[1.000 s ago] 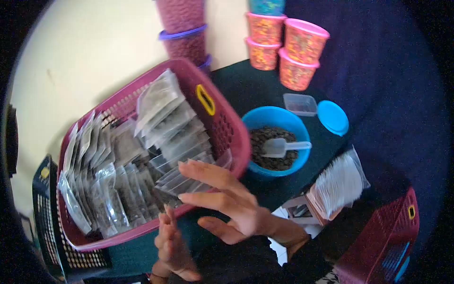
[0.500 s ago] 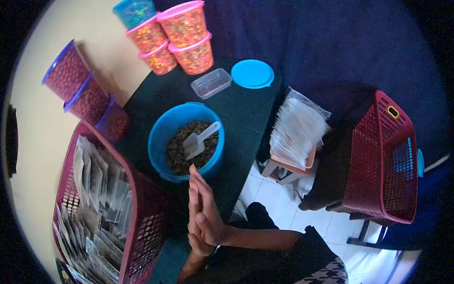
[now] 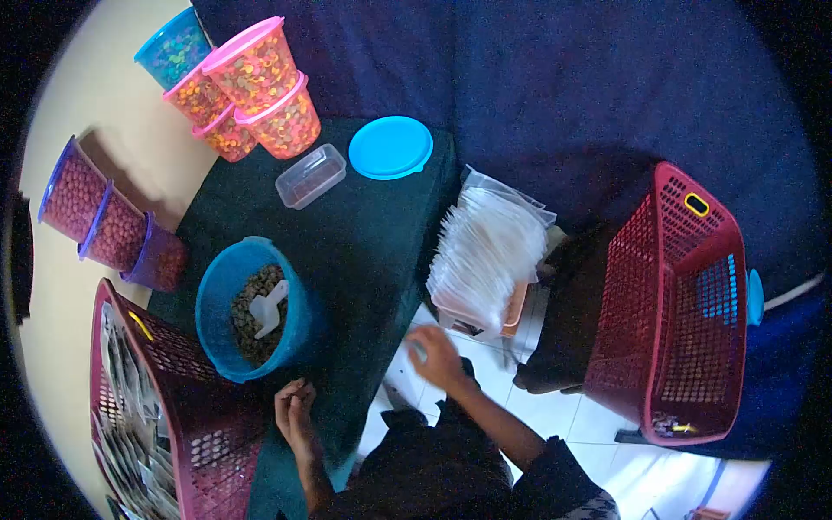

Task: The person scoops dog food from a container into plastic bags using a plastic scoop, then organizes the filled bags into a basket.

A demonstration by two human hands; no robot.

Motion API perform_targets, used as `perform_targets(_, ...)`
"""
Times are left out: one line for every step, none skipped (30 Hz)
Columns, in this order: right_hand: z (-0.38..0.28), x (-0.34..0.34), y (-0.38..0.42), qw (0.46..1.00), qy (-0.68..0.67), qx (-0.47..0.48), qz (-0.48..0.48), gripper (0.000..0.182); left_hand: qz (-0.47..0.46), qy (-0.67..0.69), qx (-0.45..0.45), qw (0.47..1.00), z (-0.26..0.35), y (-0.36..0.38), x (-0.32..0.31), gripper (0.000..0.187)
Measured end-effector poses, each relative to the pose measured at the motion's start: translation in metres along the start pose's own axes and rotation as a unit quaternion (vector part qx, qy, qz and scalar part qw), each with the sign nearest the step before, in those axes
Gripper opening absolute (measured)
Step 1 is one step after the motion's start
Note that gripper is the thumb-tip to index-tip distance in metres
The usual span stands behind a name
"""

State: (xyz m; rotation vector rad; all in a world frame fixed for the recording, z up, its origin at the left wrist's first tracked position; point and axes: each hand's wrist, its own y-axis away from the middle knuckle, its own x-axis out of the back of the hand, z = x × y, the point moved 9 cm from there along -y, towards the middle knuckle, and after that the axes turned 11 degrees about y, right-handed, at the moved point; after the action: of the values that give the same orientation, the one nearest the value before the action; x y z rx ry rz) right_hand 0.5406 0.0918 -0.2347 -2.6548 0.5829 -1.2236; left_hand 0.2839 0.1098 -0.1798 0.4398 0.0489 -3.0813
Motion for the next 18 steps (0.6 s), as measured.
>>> perform_targets(0.055,-0.016,-0.002,0.997,0.076,-0.016,0.014,0.024,0.025,-0.003,0.007,1.0,-0.003,0.005,0.003,0.02)
perform_targets(0.081,-0.015,-0.008,0.975,0.215,-0.047,0.009,0.032,0.051,-0.006,0.012,0.999,-0.005,0.009,0.004,0.018)
perform_targets(0.103,-0.019,-0.015,0.961,0.273,-0.031,-0.017,0.04,0.059,-0.009,0.009,0.998,-0.006,0.011,-0.002,0.018)
perform_targets(0.121,-0.022,-0.017,0.963,0.266,-0.025,-0.021,0.04,0.073,-0.001,0.003,0.997,-0.005,0.014,-0.006,0.017)
perform_targets(0.135,-0.028,-0.019,0.961,0.269,-0.03,-0.057,0.039,0.088,0.007,-0.004,0.996,-0.004,0.016,-0.009,0.016)
perform_targets(0.148,-0.035,-0.021,0.957,0.273,-0.034,-0.092,0.039,0.097,0.001,-0.009,0.995,-0.004,0.018,-0.017,0.016)
perform_targets(0.153,-0.041,-0.022,0.955,0.277,-0.01,-0.102,0.032,0.099,0.011,-0.026,0.995,-0.001,0.019,-0.028,0.016)
perform_targets(0.158,-0.042,-0.023,0.957,0.27,-0.005,-0.107,0.032,0.1,0.022,-0.043,0.994,0.001,0.02,-0.04,0.015)
perform_targets(0.162,-0.048,-0.022,0.957,0.255,0.012,-0.14,0.026,0.117,0.035,-0.042,0.992,0.001,0.021,-0.05,0.015)
perform_targets(0.165,-0.055,-0.019,0.954,0.241,0.029,-0.174,0.02,0.125,0.031,-0.043,0.991,-0.001,0.022,-0.058,0.015)
perform_targets(0.168,-0.058,-0.017,0.954,0.238,0.035,-0.18,0.02,0.12,0.039,-0.048,0.991,-0.004,0.024,-0.066,0.014)
perform_targets(0.167,-0.057,-0.016,0.961,0.228,0.057,-0.148,0.018,0.115,0.047,-0.052,0.991,-0.005,0.026,-0.073,0.013)
perform_targets(0.165,-0.054,-0.014,0.966,0.218,0.08,-0.116,0.015,0.108,0.041,-0.065,0.991,-0.004,0.027,-0.08,0.012)
perform_targets(0.167,-0.057,-0.012,0.965,0.216,0.088,-0.121,0.015,0.118,0.041,-0.068,0.99,-0.005,0.03,-0.083,0.012)
perform_targets(0.171,-0.058,-0.011,0.968,0.202,0.084,-0.12,0.013,0.118,0.036,-0.071,0.99,-0.006,0.032,-0.086,0.012)
perform_targets(0.174,-0.059,-0.01,0.972,0.187,0.08,-0.12,0.011,0.119,0.032,-0.076,0.989,-0.005,0.034,-0.088,0.012)
perform_targets(0.175,-0.061,-0.01,0.971,0.186,0.082,-0.128,0.008,0.133,0.03,-0.068,0.988,-0.007,0.037,-0.086,0.011)
perform_targets(0.175,-0.062,-0.009,0.97,0.184,0.091,-0.133,0.008,0.142,0.03,-0.071,0.987,-0.006,0.039,-0.086,0.011)
